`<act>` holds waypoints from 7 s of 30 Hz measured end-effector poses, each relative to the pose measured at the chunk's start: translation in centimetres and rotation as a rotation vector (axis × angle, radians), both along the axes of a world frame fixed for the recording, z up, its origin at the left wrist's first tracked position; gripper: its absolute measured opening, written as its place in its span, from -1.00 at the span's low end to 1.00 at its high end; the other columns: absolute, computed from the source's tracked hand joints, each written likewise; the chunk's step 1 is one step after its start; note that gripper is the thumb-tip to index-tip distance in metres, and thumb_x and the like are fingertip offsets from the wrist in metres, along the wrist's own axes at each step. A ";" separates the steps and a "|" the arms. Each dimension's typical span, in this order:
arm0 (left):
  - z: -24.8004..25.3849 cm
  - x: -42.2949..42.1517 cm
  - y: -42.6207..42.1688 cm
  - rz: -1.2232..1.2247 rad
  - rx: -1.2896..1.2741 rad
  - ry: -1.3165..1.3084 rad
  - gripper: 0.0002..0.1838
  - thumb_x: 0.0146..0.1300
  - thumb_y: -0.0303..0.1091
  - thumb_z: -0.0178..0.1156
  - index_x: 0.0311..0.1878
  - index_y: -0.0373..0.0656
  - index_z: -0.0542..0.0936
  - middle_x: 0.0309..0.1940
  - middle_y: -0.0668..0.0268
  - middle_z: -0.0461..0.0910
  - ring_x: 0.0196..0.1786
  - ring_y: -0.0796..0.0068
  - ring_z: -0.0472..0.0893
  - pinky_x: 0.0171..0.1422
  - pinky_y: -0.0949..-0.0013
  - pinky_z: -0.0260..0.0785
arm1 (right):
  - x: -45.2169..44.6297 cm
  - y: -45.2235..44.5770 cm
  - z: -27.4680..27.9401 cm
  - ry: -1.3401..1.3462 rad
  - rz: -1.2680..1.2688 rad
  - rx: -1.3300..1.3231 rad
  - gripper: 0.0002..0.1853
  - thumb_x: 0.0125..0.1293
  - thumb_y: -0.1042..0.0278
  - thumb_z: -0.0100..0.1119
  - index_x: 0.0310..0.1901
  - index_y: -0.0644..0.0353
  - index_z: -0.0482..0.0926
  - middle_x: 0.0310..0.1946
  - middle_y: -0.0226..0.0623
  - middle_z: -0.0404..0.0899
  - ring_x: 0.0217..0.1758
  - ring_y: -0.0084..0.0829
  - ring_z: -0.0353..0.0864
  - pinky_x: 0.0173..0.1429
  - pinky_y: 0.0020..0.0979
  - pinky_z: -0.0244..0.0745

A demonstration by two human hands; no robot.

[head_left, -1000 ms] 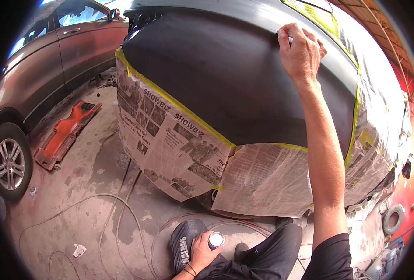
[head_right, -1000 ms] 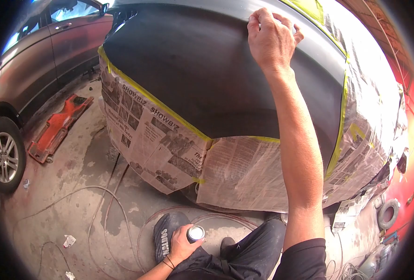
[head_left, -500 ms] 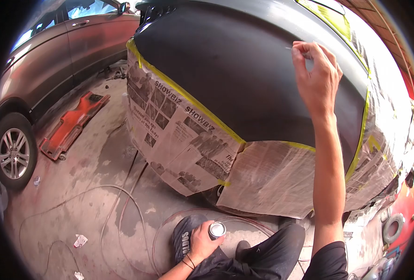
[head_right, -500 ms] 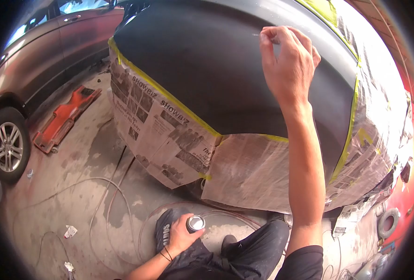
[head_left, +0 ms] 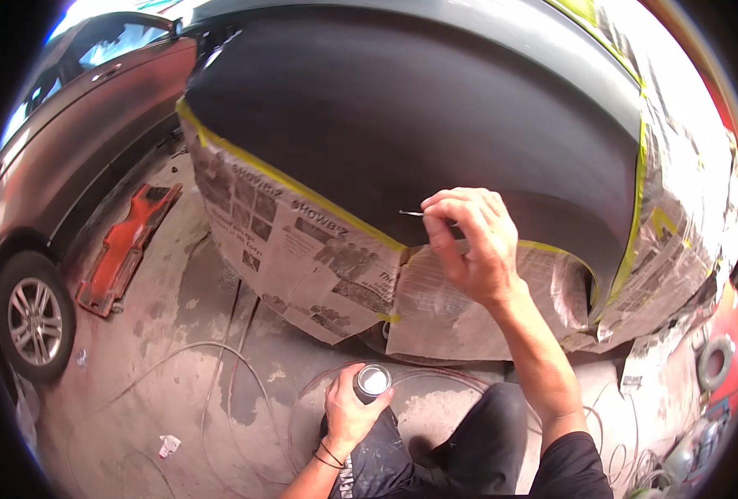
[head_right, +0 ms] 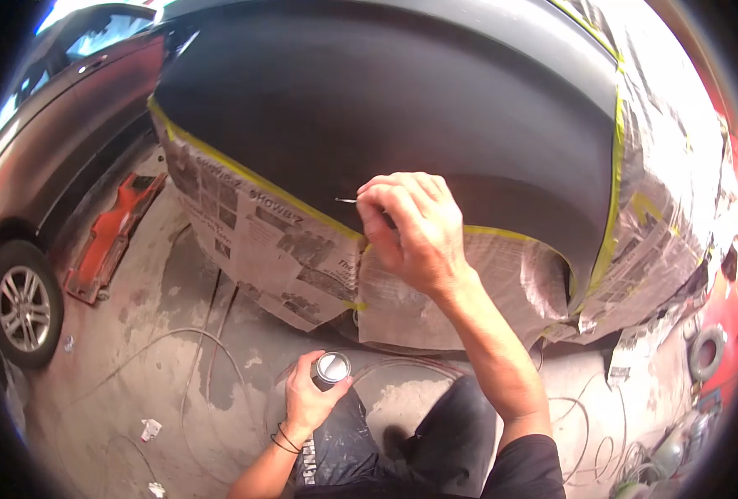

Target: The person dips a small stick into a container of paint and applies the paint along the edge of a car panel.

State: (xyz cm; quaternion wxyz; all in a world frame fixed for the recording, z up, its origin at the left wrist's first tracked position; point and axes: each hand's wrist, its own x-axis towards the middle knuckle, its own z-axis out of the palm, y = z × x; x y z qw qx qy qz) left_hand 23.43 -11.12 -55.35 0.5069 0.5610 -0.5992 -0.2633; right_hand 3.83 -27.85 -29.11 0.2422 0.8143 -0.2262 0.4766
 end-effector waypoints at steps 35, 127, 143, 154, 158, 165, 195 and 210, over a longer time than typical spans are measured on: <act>6.7 -0.9 -4.4 0.093 0.053 0.015 -0.36 0.23 -0.23 0.79 0.28 -0.24 0.70 0.09 0.12 0.90 0.20 0.21 0.87 0.41 0.12 0.67 | -9.8 0.2 -9.8 -0.262 -0.160 0.048 -0.80 0.60 0.60 0.30 0.14 0.15 0.61 0.45 0.02 0.79 0.71 0.10 0.63 0.92 0.25 0.19; 7.6 19.0 -10.7 -0.533 0.012 -0.131 -0.23 0.12 -0.06 0.84 0.31 -0.18 0.69 0.11 0.00 0.86 0.19 -0.12 0.87 0.32 -0.03 0.71 | 11.0 -9.8 11.6 -0.498 -0.503 -0.116 -0.76 0.64 0.16 0.43 0.01 0.18 0.85 -0.13 -0.16 0.90 0.03 -0.13 0.91 0.22 -0.12 0.76; 7.1 18.9 -10.9 -0.524 -0.007 -0.153 -0.21 0.12 -0.05 0.84 0.34 -0.15 0.68 0.11 0.00 0.85 0.18 -0.13 0.87 0.31 -0.05 0.71 | 11.5 -10.0 11.4 -0.432 -0.613 -0.168 -0.76 0.64 0.13 0.41 -0.02 0.12 0.85 -0.16 -0.23 0.91 0.06 -0.14 0.89 0.22 -0.07 0.75; 7.2 19.0 -11.1 -0.523 -0.008 -0.148 -0.22 0.11 -0.07 0.84 0.32 -0.17 0.69 0.11 0.01 0.86 0.17 -0.11 0.87 0.31 -0.02 0.71 | 11.4 -10.1 11.4 -0.438 -0.618 -0.163 -0.77 0.64 0.14 0.42 0.01 0.12 0.86 -0.14 -0.22 0.91 0.07 -0.14 0.89 0.24 -0.09 0.76; 7.4 19.3 -11.2 -0.517 -0.002 -0.122 -0.22 0.11 -0.06 0.84 0.32 -0.18 0.69 0.12 0.01 0.86 0.20 -0.10 0.87 0.33 -0.01 0.71 | 11.9 -10.1 11.8 -0.533 -0.500 -0.143 -0.76 0.64 0.15 0.43 0.04 0.13 0.86 -0.14 -0.19 0.91 0.07 -0.13 0.90 0.25 -0.11 0.75; 7.3 19.5 -11.0 -0.506 0.010 -0.108 -0.21 0.11 -0.05 0.84 0.34 -0.17 0.69 0.13 0.01 0.87 0.21 -0.09 0.87 0.35 -0.01 0.71 | 13.8 -11.1 14.4 -0.347 -0.532 -0.353 -0.78 0.67 0.14 0.41 0.01 0.11 0.83 -0.12 -0.20 0.93 -0.02 -0.10 0.93 0.14 -0.08 0.77; 6.5 20.4 -11.8 -0.504 -0.015 -0.120 -0.20 0.12 -0.06 0.84 0.34 -0.19 0.68 0.13 0.00 0.85 0.19 -0.09 0.87 0.32 -0.01 0.71 | 15.2 -13.0 15.0 -0.363 -0.721 -0.347 -0.76 0.67 0.00 0.42 -0.04 -0.06 0.88 -0.24 -0.31 0.92 -0.15 -0.12 0.95 0.00 -0.07 0.81; 6.2 20.9 -11.7 -0.501 -0.007 -0.103 -0.21 0.13 -0.07 0.84 0.33 -0.17 0.67 0.12 0.01 0.85 0.18 -0.08 0.87 0.30 -0.01 0.71 | 15.5 -12.4 15.0 -0.411 -0.693 -0.297 -0.78 0.65 0.03 0.43 -0.01 -0.03 0.88 -0.14 -0.29 0.96 -0.04 -0.10 0.98 0.09 -0.08 0.82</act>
